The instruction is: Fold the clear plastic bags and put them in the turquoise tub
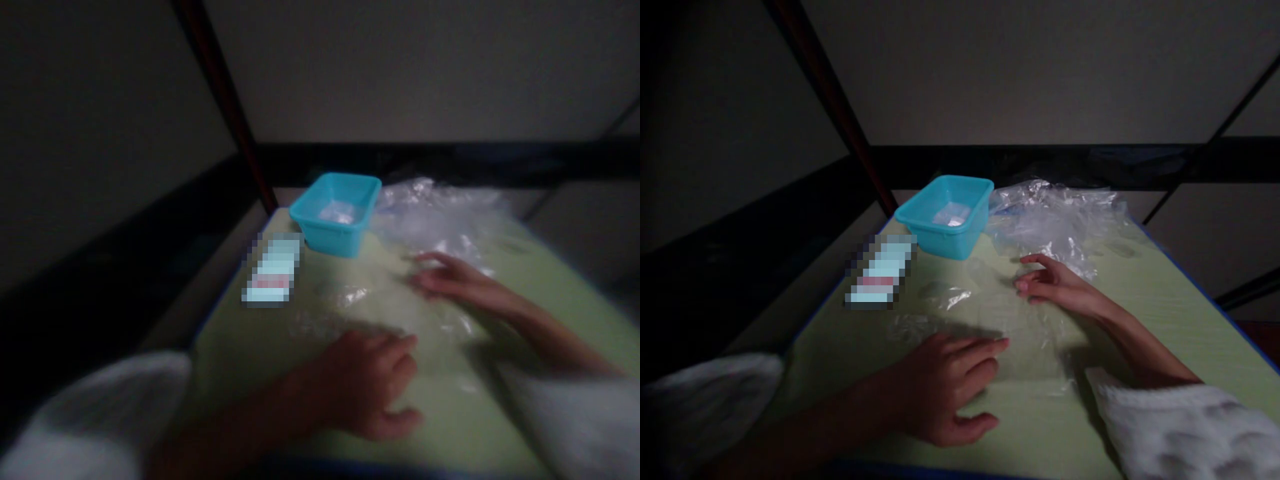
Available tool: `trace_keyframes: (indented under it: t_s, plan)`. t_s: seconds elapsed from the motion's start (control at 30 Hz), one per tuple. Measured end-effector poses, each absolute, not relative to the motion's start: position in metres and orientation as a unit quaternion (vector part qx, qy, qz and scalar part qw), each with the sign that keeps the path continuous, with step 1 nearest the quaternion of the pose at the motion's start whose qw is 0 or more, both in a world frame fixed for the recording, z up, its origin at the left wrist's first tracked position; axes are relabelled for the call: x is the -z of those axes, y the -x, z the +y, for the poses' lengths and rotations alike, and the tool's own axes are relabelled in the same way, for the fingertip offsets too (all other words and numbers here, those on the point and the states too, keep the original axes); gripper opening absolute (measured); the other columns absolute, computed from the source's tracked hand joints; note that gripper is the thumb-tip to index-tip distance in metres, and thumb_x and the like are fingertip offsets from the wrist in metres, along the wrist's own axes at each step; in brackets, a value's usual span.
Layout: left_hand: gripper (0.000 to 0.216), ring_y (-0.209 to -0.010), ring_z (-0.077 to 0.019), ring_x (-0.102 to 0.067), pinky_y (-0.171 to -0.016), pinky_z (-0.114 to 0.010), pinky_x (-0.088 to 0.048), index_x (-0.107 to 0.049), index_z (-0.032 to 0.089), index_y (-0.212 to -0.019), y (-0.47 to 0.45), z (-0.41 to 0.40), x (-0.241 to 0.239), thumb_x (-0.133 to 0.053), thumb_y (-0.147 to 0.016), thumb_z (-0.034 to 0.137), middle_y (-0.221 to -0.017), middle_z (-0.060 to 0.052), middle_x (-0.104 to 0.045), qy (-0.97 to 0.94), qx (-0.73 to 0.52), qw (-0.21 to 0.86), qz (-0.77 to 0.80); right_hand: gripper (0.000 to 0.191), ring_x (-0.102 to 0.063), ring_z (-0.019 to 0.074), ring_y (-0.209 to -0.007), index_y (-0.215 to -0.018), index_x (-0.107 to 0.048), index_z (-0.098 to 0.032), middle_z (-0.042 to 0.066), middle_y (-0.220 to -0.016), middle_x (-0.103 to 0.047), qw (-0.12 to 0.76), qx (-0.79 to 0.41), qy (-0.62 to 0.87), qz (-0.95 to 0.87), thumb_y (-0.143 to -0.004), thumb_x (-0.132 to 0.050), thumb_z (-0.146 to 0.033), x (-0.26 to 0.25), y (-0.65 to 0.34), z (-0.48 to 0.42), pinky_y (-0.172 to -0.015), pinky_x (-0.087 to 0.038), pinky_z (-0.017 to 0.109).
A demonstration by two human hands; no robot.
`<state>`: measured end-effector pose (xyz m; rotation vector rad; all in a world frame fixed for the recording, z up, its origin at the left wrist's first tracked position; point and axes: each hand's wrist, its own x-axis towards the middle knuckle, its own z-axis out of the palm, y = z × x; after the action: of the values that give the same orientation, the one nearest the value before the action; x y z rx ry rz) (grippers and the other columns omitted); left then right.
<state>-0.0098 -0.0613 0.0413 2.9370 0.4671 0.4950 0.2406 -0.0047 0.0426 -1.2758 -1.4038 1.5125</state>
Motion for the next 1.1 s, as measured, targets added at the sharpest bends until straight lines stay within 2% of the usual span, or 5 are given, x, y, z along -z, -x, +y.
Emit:
trace_keyframes:
  t_s: [0.17, 0.3, 0.57, 0.77, 1.1]
  plan:
    - [0.043, -0.107, -0.0253, -0.062, -0.08, -0.033, -0.054, -0.06, 0.011, -0.108, 0.013, -0.055, -0.062, -0.053, -0.084, 0.046, -0.124, -0.015, -0.06, -0.89, -0.137, 0.41, 0.142, 0.049, -0.067, 0.0182, -0.074, -0.106, -0.057, -0.023, 0.002, -0.081, -0.07, 0.363, -0.539, 0.467, -0.599, -0.062, -0.078, -0.029, -0.027, -0.243, 0.0, -0.072, -0.054, 0.036]
    - [0.049, -0.08, -0.0208, -0.069, -0.048, -0.023, -0.051, -0.061, 0.012, -0.109, 0.018, -0.035, -0.065, -0.046, -0.086, 0.053, -0.095, -0.013, -0.071, -0.74, -0.009, 0.661, 0.119, 0.038, -0.065, 0.0162, -0.066, -0.1, -0.058, -0.022, 0.001, -0.076, -0.069, 0.348, -0.484, 0.461, -0.657, -0.064, -0.072, -0.024, -0.032, -0.236, -0.002, -0.062, -0.052, 0.03]
    - [0.033, -0.119, -0.0238, -0.05, -0.097, -0.044, -0.045, -0.054, 0.016, -0.109, 0.018, 0.001, -0.023, -0.056, -0.075, 0.013, -0.126, -0.013, -0.055, -0.801, -0.39, 0.281, 0.358, 0.028, -0.066, 0.0199, -0.078, -0.104, -0.061, -0.019, 0.006, -0.089, -0.071, 0.266, -0.26, 0.415, -0.83, -0.078, -0.051, -0.015, -0.042, -0.234, -0.011, -0.07, -0.051, 0.035]
    - [0.075, -0.135, -0.0285, -0.032, -0.11, -0.051, -0.029, -0.025, 0.016, -0.139, 0.023, 0.008, -0.01, -0.061, -0.074, 0.016, -0.144, -0.018, -0.034, -0.863, -0.302, 0.199, 0.353, 0.031, -0.064, 0.0202, -0.085, -0.105, -0.062, -0.018, 0.007, -0.095, -0.069, 0.212, -0.218, 0.393, -0.868, -0.078, -0.047, -0.011, -0.044, -0.238, -0.01, -0.077, -0.049, 0.036]
    - [0.054, -0.138, -0.0212, -0.031, -0.112, -0.042, -0.03, -0.03, 0.011, -0.141, 0.026, 0.005, -0.017, -0.043, -0.088, 0.015, -0.148, -0.016, -0.033, -0.912, -0.156, 0.232, 0.3, 0.026, -0.056, 0.0147, -0.064, -0.075, -0.059, -0.017, 0.004, -0.075, -0.062, 0.059, -0.183, 0.412, -0.891, -0.067, -0.044, 0.002, -0.061, -0.247, -0.014, -0.059, -0.041, 0.027]
